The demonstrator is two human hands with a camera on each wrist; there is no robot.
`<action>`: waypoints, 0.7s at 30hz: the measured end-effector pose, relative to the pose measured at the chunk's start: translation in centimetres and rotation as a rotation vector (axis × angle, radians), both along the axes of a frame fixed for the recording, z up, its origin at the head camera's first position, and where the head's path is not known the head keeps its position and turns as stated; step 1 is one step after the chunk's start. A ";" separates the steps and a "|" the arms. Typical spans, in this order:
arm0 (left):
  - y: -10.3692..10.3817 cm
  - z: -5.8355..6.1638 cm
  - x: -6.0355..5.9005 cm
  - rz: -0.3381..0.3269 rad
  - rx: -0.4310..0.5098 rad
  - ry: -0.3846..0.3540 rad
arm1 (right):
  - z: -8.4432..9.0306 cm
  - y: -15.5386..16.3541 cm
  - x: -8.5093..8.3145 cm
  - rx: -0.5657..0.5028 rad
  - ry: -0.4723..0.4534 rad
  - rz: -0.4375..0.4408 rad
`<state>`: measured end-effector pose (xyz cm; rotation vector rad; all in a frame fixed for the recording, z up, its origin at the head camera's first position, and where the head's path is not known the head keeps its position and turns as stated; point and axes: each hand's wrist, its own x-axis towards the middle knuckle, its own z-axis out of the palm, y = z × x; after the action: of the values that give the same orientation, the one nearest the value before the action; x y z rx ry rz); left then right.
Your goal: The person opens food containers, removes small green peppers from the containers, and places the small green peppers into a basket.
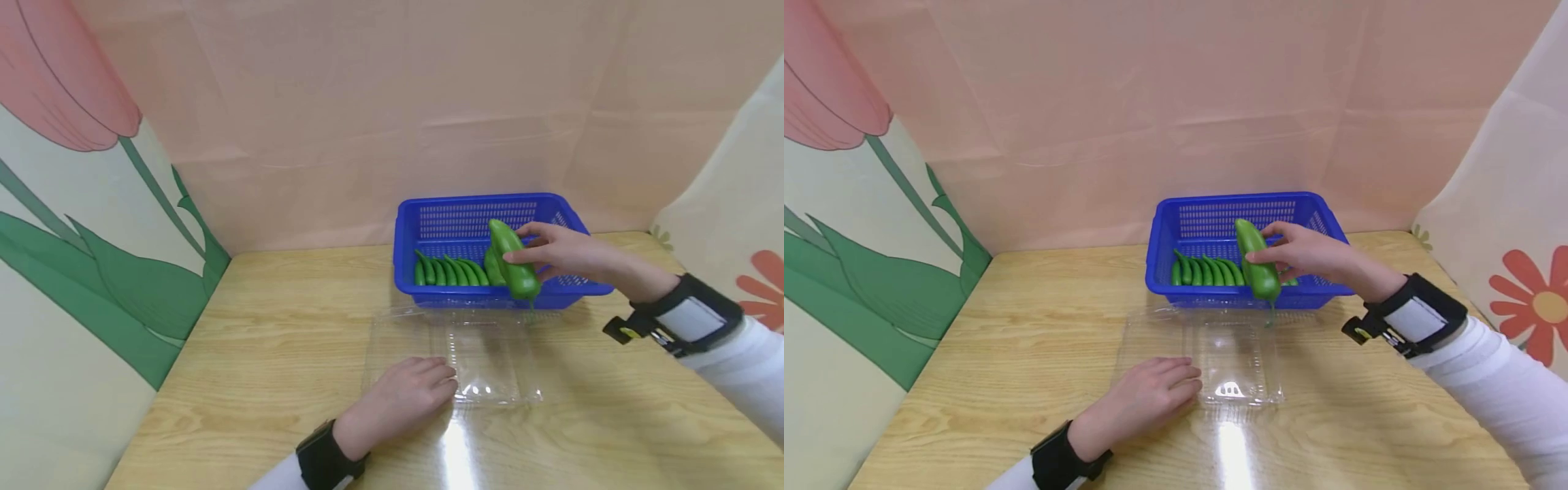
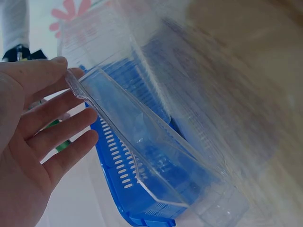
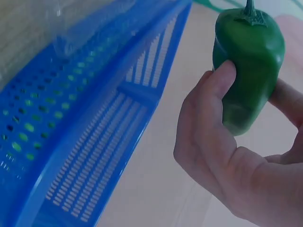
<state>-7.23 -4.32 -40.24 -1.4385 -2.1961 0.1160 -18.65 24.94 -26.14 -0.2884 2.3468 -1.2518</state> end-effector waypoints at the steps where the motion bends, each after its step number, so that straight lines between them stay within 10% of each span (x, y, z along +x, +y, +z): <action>1: 0.0 0.0 0.0 0.001 -0.002 -0.003 | 0.0 0.3 -0.4 0.006 0.010 -0.016; 21: 0.0 0.0 0.1 0.014 -0.011 -0.041 | -1.7 3.5 -8.4 0.122 0.052 -0.118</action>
<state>-7.10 -4.37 -40.23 -1.4435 -2.2428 0.1046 -27.05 28.47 -27.86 -0.1464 2.5041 -1.1608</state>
